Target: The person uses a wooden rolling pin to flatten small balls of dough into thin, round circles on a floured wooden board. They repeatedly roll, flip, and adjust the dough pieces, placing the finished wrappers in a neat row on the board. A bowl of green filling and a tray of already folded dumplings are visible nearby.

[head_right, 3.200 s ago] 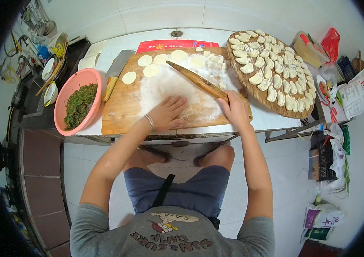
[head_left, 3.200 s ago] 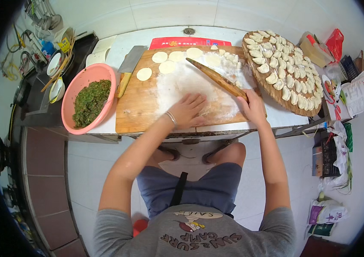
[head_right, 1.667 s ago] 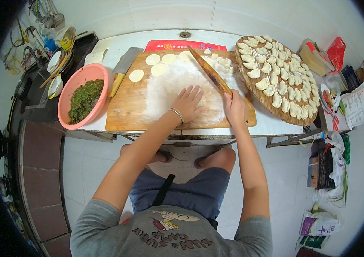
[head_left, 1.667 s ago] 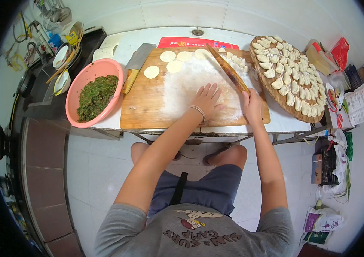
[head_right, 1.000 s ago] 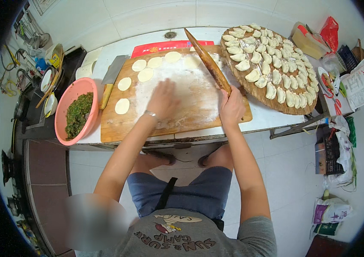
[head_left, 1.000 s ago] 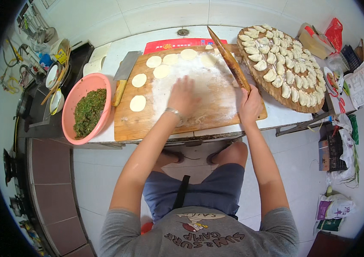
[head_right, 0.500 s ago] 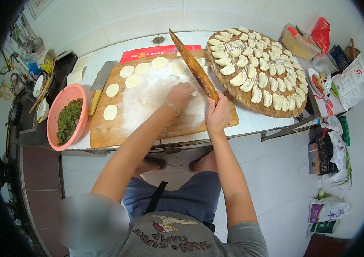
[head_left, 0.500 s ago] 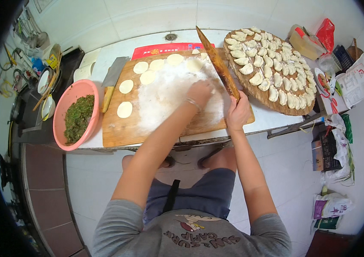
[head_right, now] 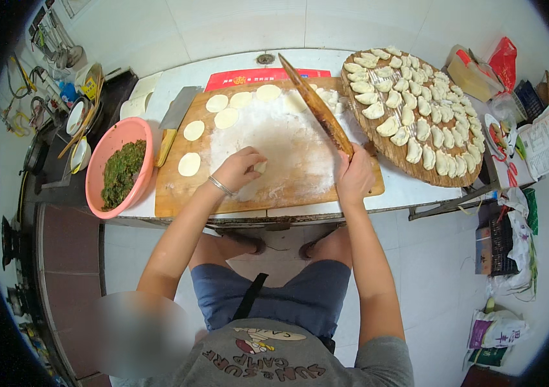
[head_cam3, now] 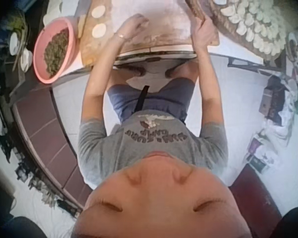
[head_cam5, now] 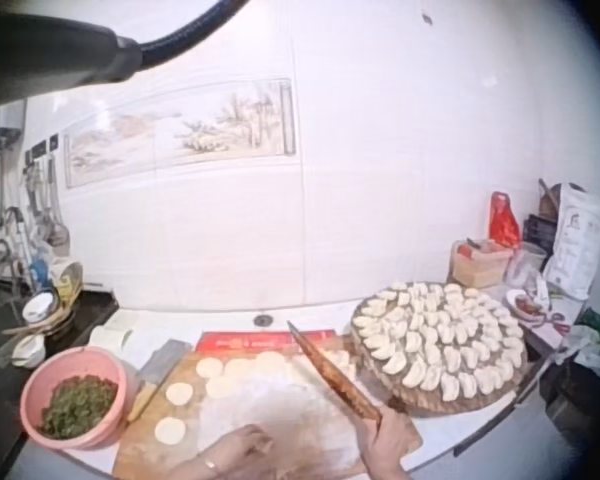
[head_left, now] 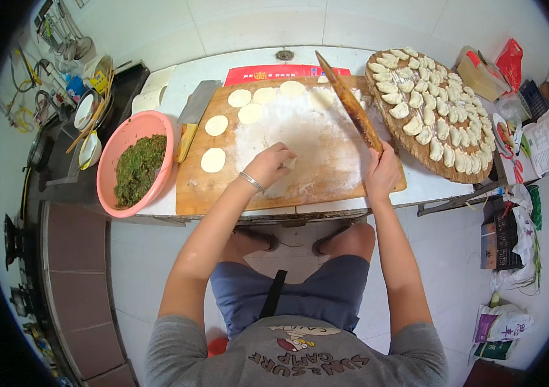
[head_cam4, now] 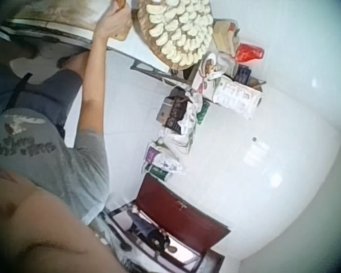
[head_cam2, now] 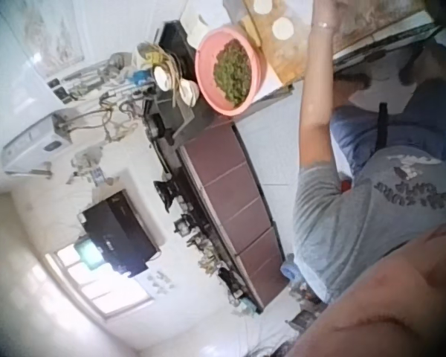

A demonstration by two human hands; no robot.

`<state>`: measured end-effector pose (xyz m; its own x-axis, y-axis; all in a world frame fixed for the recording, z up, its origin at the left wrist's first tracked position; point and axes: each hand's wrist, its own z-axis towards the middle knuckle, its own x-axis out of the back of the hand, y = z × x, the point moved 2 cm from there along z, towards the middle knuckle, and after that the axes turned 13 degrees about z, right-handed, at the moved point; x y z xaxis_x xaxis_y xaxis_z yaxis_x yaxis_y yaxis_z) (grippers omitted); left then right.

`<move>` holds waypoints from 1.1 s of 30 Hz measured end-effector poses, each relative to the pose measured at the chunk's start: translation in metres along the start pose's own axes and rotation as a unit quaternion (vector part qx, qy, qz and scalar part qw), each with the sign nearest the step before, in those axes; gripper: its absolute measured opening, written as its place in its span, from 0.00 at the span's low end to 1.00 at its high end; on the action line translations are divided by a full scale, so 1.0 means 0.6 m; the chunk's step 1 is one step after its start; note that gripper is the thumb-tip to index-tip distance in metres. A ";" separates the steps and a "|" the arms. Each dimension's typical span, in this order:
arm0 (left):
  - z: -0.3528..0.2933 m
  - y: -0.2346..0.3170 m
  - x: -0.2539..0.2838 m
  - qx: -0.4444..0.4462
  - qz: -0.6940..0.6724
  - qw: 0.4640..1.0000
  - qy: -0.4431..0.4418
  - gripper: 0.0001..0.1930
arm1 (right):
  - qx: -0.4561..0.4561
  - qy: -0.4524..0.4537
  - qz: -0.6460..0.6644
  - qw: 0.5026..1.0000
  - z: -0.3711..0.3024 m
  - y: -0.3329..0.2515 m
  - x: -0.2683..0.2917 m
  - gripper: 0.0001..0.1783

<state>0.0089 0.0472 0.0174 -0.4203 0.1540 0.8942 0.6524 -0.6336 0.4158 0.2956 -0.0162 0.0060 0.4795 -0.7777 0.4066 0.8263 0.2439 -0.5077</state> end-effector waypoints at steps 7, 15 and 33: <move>0.000 0.035 0.003 0.042 0.049 0.998 0.006 0.16 | 0.011 -0.022 -0.010 1.000 0.001 -0.007 -0.005 0.18; 0.000 0.063 0.008 0.115 0.116 0.982 0.090 0.26 | 0.018 -0.037 -0.023 0.999 0.003 -0.004 -0.010 0.18; 0.084 -0.023 -0.091 0.132 -0.158 0.970 0.131 0.33 | -0.004 -0.133 -0.023 0.991 0.012 -0.029 -0.025 0.21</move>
<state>0.0547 0.0858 -0.0291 -0.7489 0.0895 0.6566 0.5890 -0.3642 0.7214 0.2761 -0.0047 0.0143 0.5034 -0.6078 0.6142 0.8471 0.2069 -0.4895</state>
